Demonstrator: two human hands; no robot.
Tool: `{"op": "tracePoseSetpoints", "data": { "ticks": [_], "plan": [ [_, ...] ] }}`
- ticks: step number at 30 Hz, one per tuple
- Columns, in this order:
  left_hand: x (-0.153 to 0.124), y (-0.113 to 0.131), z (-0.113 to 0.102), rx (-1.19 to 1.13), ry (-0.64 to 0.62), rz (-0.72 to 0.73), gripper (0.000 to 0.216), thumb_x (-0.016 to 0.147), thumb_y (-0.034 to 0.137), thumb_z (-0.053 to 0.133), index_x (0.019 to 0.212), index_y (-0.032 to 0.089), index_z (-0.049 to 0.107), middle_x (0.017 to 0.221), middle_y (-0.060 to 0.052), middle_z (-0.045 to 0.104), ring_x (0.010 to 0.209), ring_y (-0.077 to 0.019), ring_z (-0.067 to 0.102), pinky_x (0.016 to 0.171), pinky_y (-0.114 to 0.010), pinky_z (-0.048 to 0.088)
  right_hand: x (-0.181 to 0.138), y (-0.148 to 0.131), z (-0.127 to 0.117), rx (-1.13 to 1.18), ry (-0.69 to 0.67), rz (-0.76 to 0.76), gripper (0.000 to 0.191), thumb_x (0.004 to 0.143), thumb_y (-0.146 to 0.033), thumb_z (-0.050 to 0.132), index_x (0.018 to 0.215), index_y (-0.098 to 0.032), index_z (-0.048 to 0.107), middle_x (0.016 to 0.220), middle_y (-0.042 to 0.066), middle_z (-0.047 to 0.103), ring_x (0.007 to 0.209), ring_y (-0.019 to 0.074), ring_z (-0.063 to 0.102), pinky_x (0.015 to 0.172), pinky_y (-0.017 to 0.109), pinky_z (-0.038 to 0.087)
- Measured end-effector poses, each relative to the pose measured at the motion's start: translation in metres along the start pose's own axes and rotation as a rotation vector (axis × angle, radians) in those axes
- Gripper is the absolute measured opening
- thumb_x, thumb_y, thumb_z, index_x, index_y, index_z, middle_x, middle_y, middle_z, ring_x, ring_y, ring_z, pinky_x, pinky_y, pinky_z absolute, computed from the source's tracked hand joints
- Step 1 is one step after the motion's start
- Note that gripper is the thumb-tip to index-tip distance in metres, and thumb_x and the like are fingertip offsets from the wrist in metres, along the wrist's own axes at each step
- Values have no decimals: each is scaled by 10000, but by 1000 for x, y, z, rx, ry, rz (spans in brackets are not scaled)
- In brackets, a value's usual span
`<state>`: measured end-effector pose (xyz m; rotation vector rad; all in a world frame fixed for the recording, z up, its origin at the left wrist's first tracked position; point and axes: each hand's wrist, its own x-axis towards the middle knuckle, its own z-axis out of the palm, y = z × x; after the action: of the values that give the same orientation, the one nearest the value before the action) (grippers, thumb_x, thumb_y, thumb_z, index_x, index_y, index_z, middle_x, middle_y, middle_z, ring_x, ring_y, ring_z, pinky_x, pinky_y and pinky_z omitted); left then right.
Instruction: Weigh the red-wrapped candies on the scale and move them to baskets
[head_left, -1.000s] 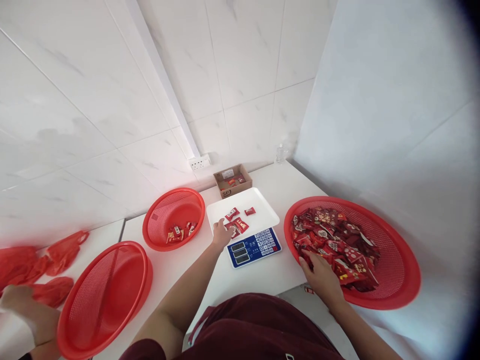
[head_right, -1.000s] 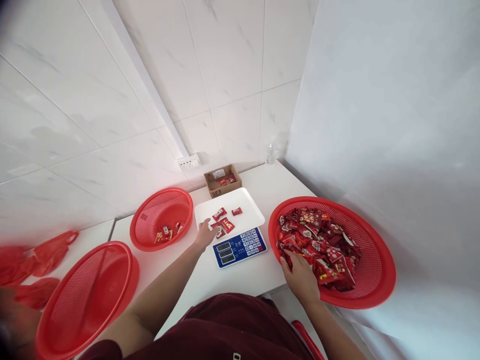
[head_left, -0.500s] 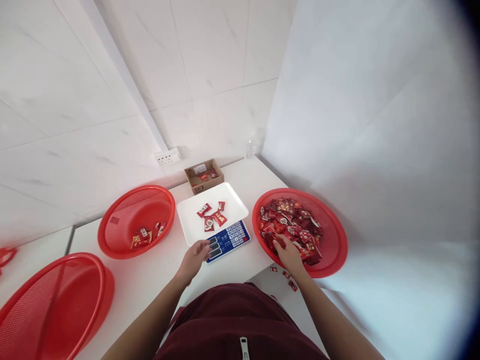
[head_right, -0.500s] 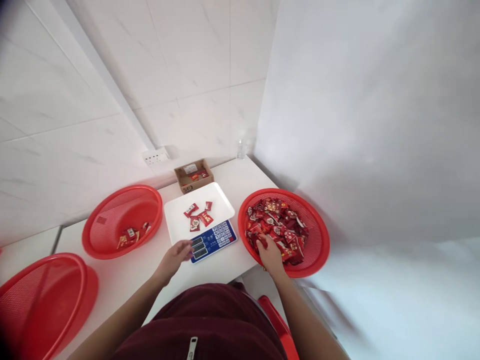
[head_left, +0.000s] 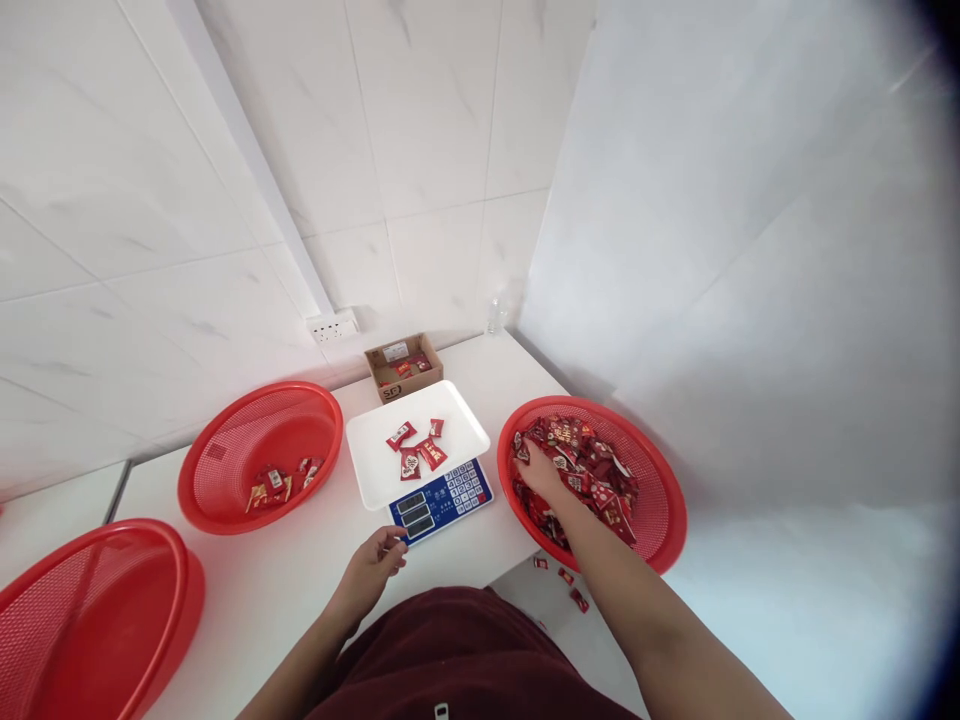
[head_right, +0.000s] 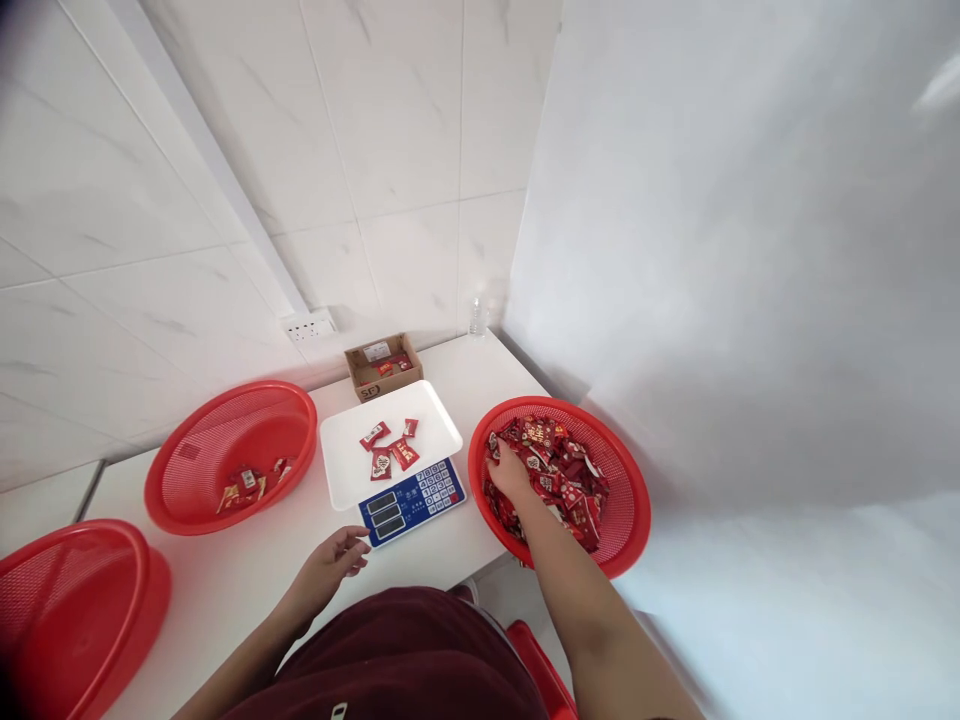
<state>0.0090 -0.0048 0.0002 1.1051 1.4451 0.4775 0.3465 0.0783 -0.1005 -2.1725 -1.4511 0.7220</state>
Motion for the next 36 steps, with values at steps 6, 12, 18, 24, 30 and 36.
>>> {"op": "tracePoseSetpoints", "data": {
  "ticks": [6, 12, 18, 24, 30, 36],
  "plan": [
    [0, -12, -6, 0, 46, 2, 451, 656, 497, 575, 978, 182, 570, 823, -27, 597, 758, -181, 588, 718, -316, 441, 25, -4, 15, 34, -27, 36, 606, 777, -184, 497, 1364, -109, 365, 1343, 168, 505, 1206, 226, 508, 978, 318, 396],
    [-1, -19, -7, -30, 82, -4, 418, 670, 474, 587, 970, 184, 571, 812, -25, 588, 755, -178, 586, 705, -313, 433, 25, 5, 24, 15, 3, 2, 472, 783, -182, 494, 1245, -86, 475, 1220, 214, 571, 1133, 260, 551, 936, 366, 414],
    [1, -17, 0, -37, 42, 10, 385, 690, 432, 595, 978, 177, 569, 800, -21, 570, 736, -161, 578, 676, -289, 433, 12, 7, 26, 34, 2, -46, 348, 757, -172, 496, 1096, -123, 557, 1122, 179, 613, 1060, 258, 581, 907, 372, 425],
    [0, -17, 1, 5, 14, 9, 348, 734, 385, 561, 1011, 173, 562, 807, -16, 575, 746, -155, 579, 705, -293, 434, -10, -6, 3, 190, 197, -19, 411, 775, -357, 526, 1125, -145, 491, 1104, 159, 602, 1039, 256, 571, 905, 389, 435],
    [1, -20, 3, 5, -25, 23, 347, 742, 376, 554, 1017, 164, 557, 820, -28, 568, 762, -164, 584, 707, -298, 435, -32, -87, -15, 456, 202, -343, 434, 790, -433, 521, 1127, -163, 486, 1110, 146, 600, 1013, 229, 571, 860, 377, 473],
    [1, -26, 6, 30, -52, 48, 368, 749, 393, 547, 1036, 163, 560, 854, -41, 582, 771, -170, 583, 703, -301, 430, -23, -154, 4, 291, -12, -453, 563, 809, -430, 494, 1302, -168, 427, 1266, 165, 520, 1097, 259, 530, 824, 377, 498]
  ]
}}
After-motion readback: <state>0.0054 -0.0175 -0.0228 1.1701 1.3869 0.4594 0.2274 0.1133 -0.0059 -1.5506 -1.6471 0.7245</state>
